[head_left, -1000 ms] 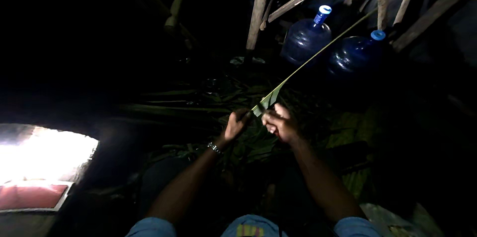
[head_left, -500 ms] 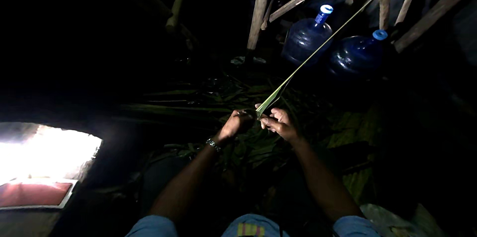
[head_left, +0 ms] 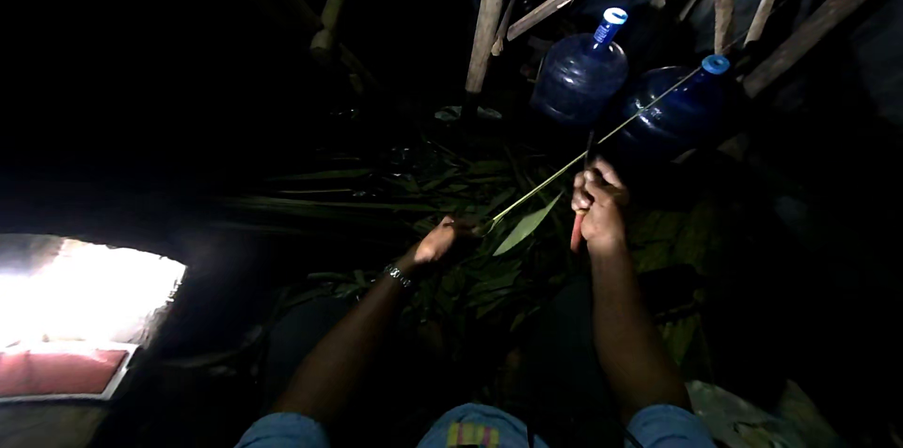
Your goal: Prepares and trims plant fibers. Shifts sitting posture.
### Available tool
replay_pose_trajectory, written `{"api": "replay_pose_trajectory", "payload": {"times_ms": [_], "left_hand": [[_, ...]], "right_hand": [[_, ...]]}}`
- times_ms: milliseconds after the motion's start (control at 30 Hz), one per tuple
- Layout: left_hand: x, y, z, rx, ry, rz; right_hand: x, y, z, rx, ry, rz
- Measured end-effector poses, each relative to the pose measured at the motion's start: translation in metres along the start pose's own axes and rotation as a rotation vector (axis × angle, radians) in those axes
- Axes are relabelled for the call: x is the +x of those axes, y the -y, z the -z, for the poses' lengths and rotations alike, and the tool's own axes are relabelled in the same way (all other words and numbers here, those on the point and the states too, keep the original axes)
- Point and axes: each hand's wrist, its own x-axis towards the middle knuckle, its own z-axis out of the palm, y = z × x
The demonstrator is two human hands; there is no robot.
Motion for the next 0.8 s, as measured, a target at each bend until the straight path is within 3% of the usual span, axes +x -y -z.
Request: {"api": "replay_pose_trajectory", "payload": {"times_ms": [67,133,233,333,500,633,800], "left_hand": [[0.001,0.0,-0.001,0.023,-0.008,0.016],[0.002,-0.001,-0.002,-0.008,-0.016,0.017],[0.007,0.008,-0.003,-0.134,-0.028,-0.007],[0.009,0.012,-0.002,-0.2,-0.02,-0.006],[0.007,0.012,-0.005,-0.257,-0.011,-0.032],[0.008,0.01,-0.009,-0.048,-0.094,-0.107],[0.006,0.011,-0.014,-0.234,-0.046,-0.066]], "right_hand": [[0.002,0.003,0.009,0.029,0.014,0.018],[-0.007,0.0,0.007,-0.061,0.219,0.006],[-0.027,-0.01,-0.012,-0.194,0.559,-0.157],[-0.045,-0.021,-0.035,-0.199,0.699,-0.283],[-0.055,-0.023,-0.049,-0.064,0.652,-0.373],[-0.052,-0.022,-0.048,0.01,0.533,-0.425],[-0.045,-0.027,-0.042,-0.047,0.547,-0.208]]}}
